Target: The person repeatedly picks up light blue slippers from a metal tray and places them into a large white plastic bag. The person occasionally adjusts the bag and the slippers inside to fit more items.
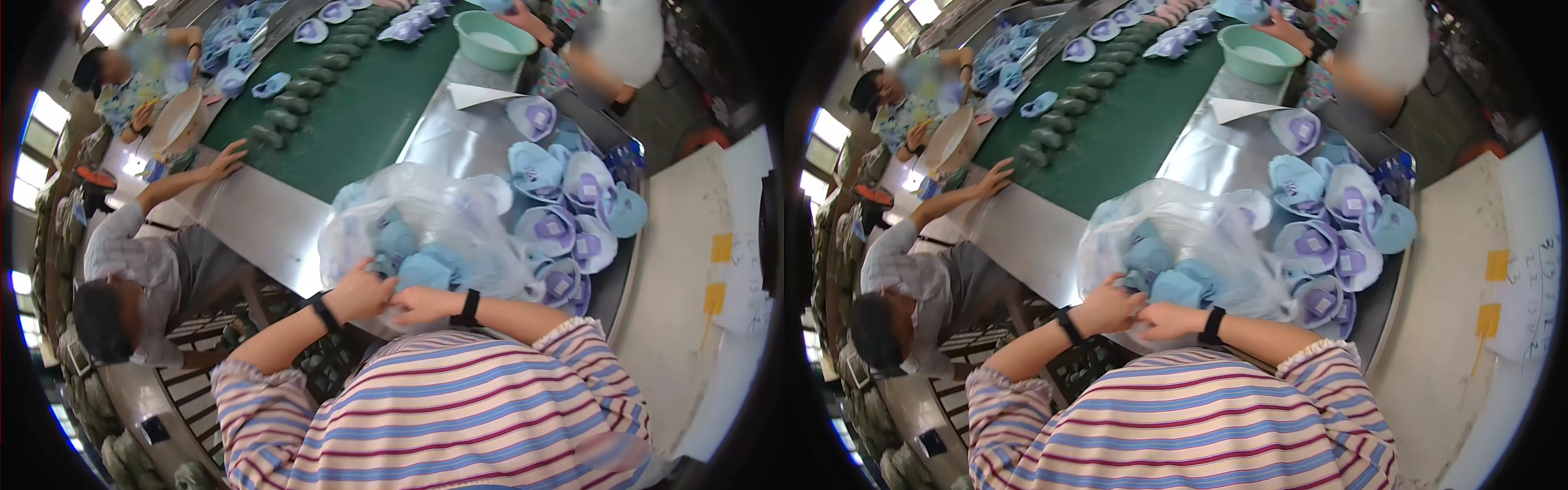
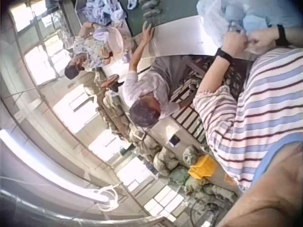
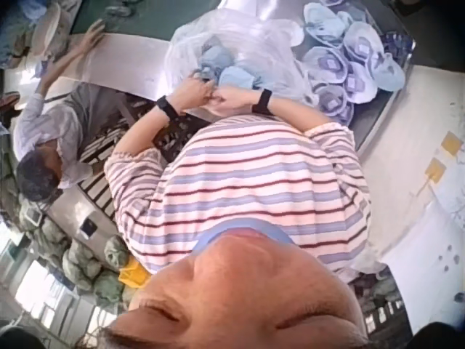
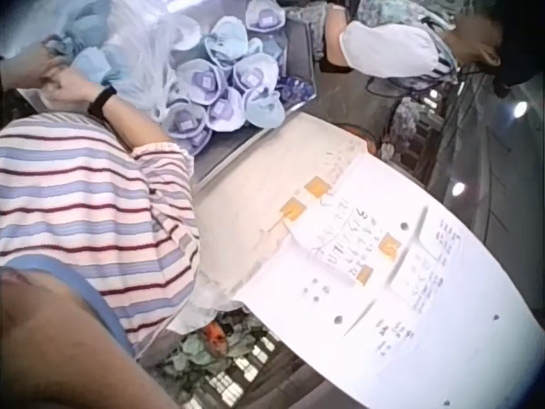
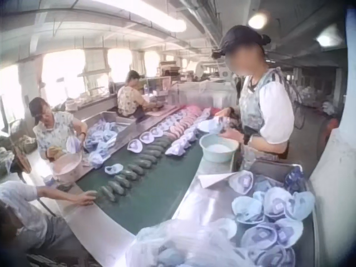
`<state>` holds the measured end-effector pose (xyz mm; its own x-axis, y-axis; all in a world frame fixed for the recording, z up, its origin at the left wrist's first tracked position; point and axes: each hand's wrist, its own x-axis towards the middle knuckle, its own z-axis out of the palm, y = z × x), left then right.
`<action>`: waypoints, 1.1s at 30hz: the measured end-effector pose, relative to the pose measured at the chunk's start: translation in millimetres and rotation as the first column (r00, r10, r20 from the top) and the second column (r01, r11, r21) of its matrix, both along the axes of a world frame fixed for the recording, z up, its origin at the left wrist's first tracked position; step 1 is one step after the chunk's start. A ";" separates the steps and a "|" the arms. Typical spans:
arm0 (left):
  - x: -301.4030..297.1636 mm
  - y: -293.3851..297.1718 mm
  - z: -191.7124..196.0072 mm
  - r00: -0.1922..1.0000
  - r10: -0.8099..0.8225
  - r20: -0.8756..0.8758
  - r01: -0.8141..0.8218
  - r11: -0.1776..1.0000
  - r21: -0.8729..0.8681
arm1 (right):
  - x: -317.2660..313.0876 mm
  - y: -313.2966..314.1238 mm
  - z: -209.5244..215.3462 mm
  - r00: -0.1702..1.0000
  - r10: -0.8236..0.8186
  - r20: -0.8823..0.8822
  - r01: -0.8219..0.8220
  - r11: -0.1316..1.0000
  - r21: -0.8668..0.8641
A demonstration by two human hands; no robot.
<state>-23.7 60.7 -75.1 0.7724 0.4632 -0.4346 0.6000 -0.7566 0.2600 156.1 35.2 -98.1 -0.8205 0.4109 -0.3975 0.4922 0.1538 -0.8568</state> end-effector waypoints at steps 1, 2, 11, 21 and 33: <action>-10.2 -2.9 13.3 0.999 0.031 0.015 -0.032 0.999 0.043 | 2.9 -3.0 -4.1 0.992 -0.030 -0.125 0.021 0.997 -0.069; -21.1 -9.1 27.5 0.990 0.138 -0.025 -0.135 0.987 0.091 | 7.3 -7.5 -7.0 0.973 -0.122 -0.197 0.113 0.992 -0.059; -94.2 -15.2 -17.6 0.784 0.554 0.281 -0.608 0.776 0.165 | 28.4 26.3 -33.6 0.988 -0.151 -0.035 0.152 0.988 0.019; 39.6 16.9 -26.7 0.761 0.562 0.324 -0.644 0.589 0.489 | 36.6 150.9 -11.6 0.843 -0.537 0.039 0.450 0.742 0.497; -54.7 94.4 -130.5 0.532 0.841 -0.093 -0.698 0.374 -0.611 | 29.5 92.3 -66.9 0.991 -0.066 0.118 0.009 0.902 0.433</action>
